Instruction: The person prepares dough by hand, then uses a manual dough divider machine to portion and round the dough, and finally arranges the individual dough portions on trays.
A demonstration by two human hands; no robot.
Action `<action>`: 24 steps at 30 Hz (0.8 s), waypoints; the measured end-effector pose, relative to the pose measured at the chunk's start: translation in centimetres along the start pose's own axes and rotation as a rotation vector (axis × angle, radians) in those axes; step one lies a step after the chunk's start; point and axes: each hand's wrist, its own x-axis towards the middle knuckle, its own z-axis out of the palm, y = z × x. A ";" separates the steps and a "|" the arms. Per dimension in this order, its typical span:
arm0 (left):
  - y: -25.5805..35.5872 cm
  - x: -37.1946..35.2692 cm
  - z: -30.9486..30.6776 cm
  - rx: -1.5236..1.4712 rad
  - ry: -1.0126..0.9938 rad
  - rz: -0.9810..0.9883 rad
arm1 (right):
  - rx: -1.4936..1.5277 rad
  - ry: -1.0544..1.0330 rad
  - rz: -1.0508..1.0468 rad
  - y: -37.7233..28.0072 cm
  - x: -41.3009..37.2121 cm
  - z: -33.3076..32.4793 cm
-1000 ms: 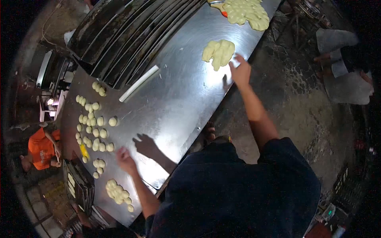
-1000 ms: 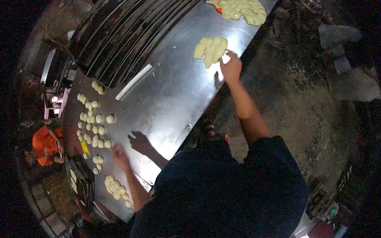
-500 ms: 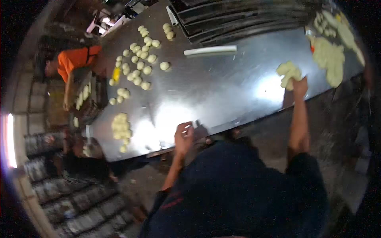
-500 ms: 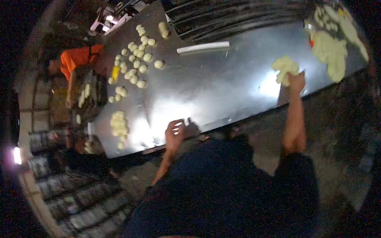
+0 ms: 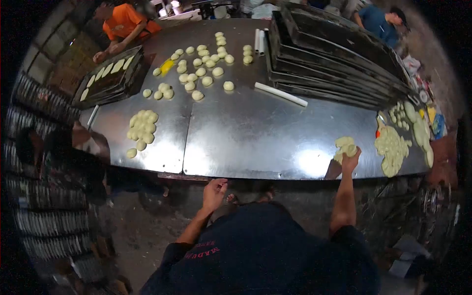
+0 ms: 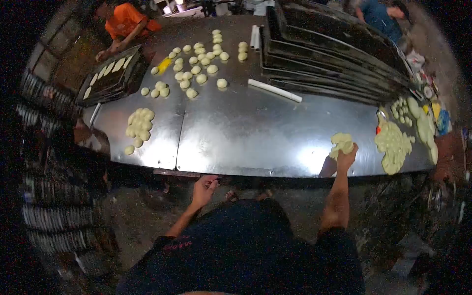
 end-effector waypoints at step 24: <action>24.2 10.6 47.2 0.753 -0.924 1.061 | 0.199 -0.372 0.372 4.9 -2.7 -12.1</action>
